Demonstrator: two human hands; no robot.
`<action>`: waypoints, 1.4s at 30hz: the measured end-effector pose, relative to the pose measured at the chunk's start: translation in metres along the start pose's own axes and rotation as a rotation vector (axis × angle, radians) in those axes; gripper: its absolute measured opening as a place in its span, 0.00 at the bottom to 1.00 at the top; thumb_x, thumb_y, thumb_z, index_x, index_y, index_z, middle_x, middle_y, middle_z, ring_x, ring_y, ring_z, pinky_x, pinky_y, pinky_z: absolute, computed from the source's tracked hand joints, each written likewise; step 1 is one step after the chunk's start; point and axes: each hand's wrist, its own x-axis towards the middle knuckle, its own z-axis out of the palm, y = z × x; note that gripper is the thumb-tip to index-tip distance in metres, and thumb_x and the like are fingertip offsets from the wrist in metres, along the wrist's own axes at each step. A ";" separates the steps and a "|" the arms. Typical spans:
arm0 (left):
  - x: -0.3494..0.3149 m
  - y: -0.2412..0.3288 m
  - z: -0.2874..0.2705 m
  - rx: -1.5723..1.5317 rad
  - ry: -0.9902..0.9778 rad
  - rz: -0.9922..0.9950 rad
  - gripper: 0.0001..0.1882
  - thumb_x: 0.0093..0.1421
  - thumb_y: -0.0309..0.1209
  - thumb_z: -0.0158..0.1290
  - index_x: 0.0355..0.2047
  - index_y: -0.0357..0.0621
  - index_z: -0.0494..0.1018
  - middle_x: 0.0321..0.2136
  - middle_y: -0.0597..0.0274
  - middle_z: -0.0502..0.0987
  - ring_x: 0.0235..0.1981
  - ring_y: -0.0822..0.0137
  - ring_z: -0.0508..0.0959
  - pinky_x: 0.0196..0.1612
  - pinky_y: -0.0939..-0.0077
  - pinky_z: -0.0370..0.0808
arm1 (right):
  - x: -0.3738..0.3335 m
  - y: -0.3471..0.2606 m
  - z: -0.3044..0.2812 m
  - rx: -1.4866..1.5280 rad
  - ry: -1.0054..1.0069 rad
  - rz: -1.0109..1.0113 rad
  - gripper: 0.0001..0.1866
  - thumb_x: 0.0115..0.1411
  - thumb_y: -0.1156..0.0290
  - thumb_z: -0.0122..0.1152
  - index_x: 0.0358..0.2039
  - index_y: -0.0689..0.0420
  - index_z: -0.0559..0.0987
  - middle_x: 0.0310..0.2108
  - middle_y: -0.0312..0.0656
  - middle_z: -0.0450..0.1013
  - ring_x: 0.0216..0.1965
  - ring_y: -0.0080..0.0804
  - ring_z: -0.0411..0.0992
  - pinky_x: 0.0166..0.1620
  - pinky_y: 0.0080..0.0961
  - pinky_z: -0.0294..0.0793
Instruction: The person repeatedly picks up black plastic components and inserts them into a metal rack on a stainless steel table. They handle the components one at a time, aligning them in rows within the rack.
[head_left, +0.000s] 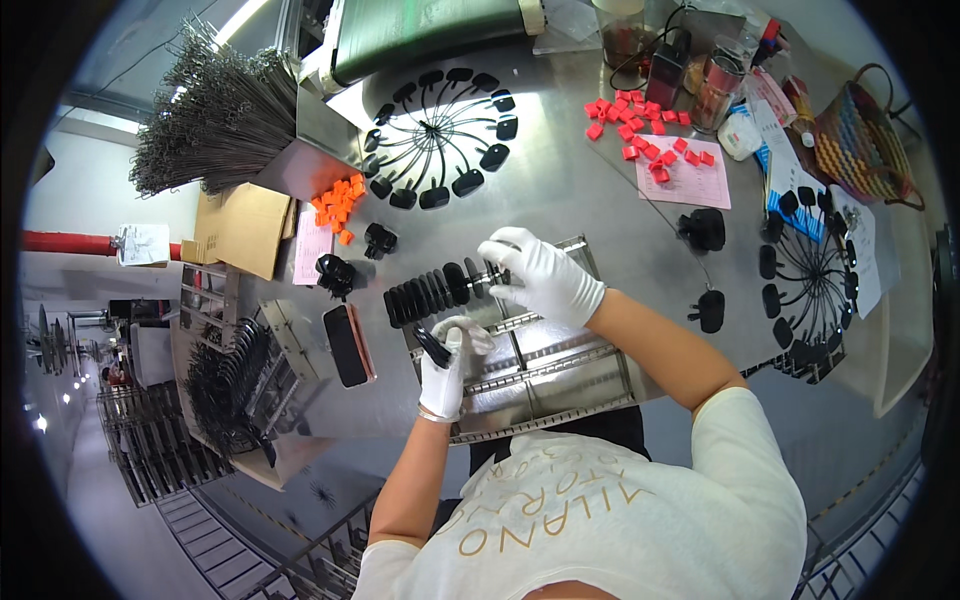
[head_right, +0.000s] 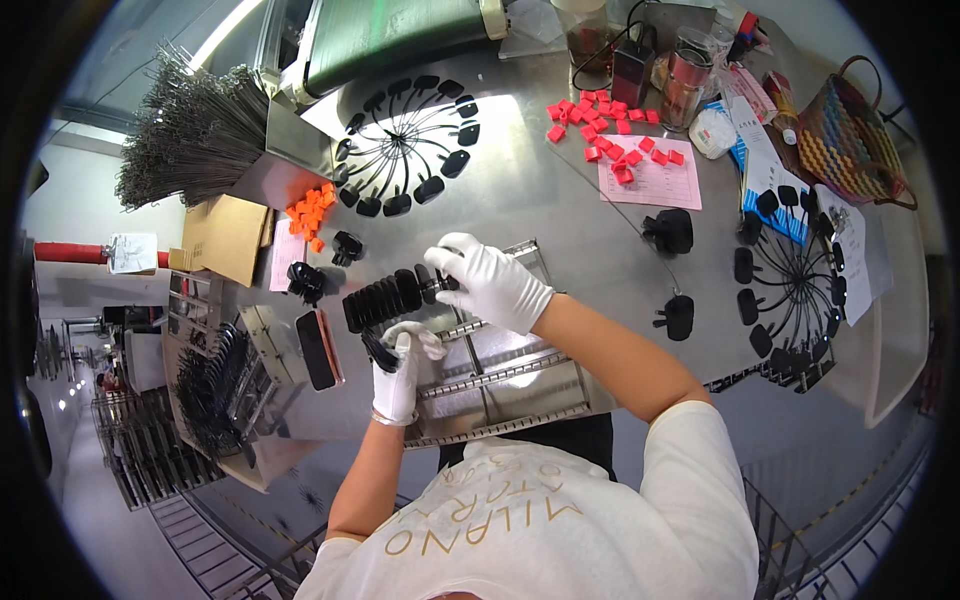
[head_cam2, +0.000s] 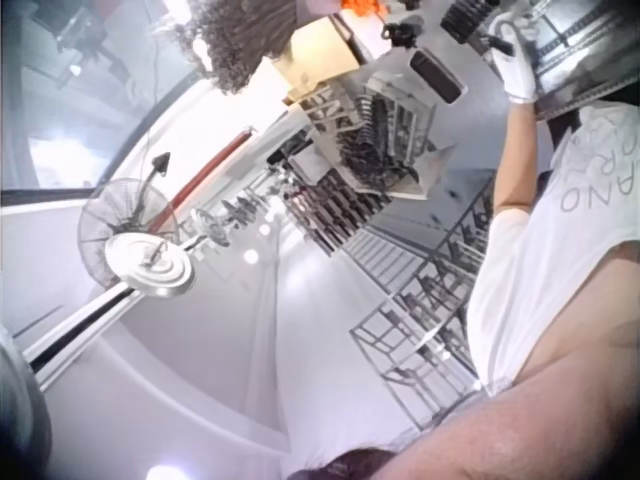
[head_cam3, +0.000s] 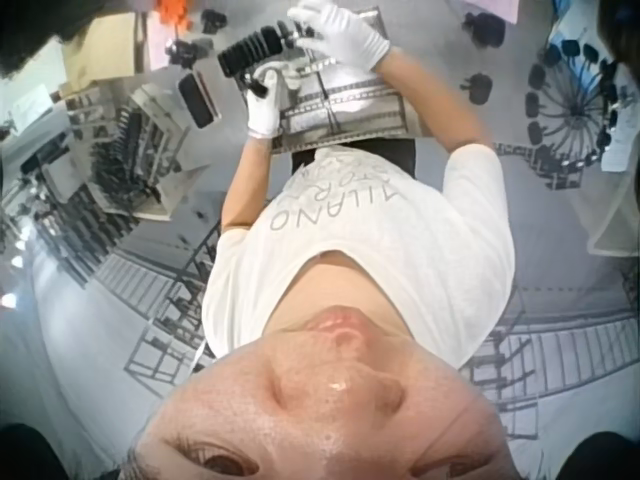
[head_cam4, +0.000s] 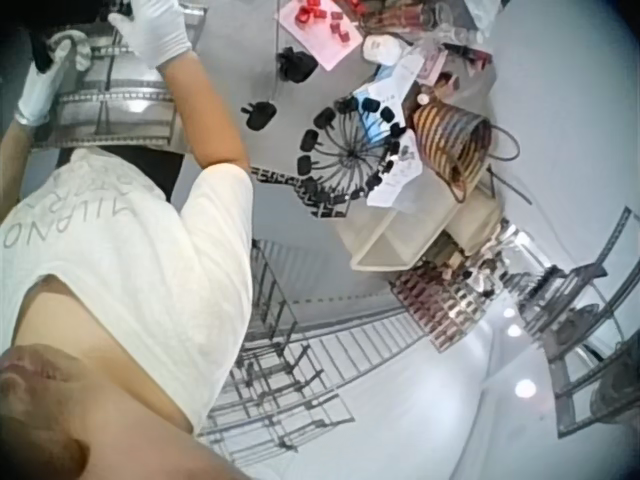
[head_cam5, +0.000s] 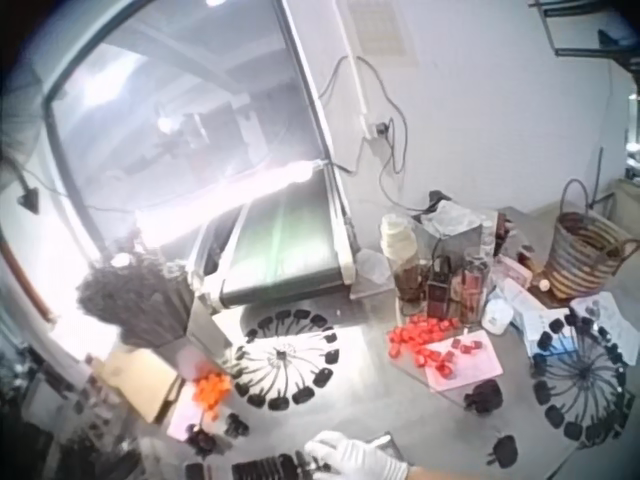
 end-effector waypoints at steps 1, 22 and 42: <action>-0.001 0.002 0.001 0.000 0.003 0.008 0.19 0.75 0.43 0.53 0.49 0.36 0.73 0.38 0.55 0.83 0.38 0.65 0.85 0.45 0.71 0.83 | 0.001 -0.002 -0.003 -0.051 -0.047 -0.002 0.28 0.57 0.69 0.73 0.58 0.53 0.74 0.54 0.49 0.69 0.46 0.49 0.77 0.51 0.42 0.80; 0.006 0.038 0.039 0.457 -0.523 -0.510 0.09 0.68 0.34 0.59 0.42 0.42 0.78 0.26 0.62 0.82 0.23 0.71 0.79 0.28 0.74 0.76 | -0.039 -0.057 -0.021 0.524 -0.073 -0.019 0.30 0.56 0.74 0.77 0.59 0.57 0.76 0.57 0.47 0.72 0.48 0.33 0.78 0.54 0.28 0.80; 0.084 0.065 0.018 1.451 -0.258 0.653 0.48 0.48 0.37 0.72 0.68 0.39 0.63 0.64 0.41 0.70 0.64 0.44 0.71 0.68 0.50 0.67 | -0.014 0.007 -0.040 -0.095 0.054 -0.191 0.14 0.52 0.71 0.74 0.40 0.49 0.82 0.56 0.45 0.74 0.43 0.44 0.80 0.42 0.36 0.83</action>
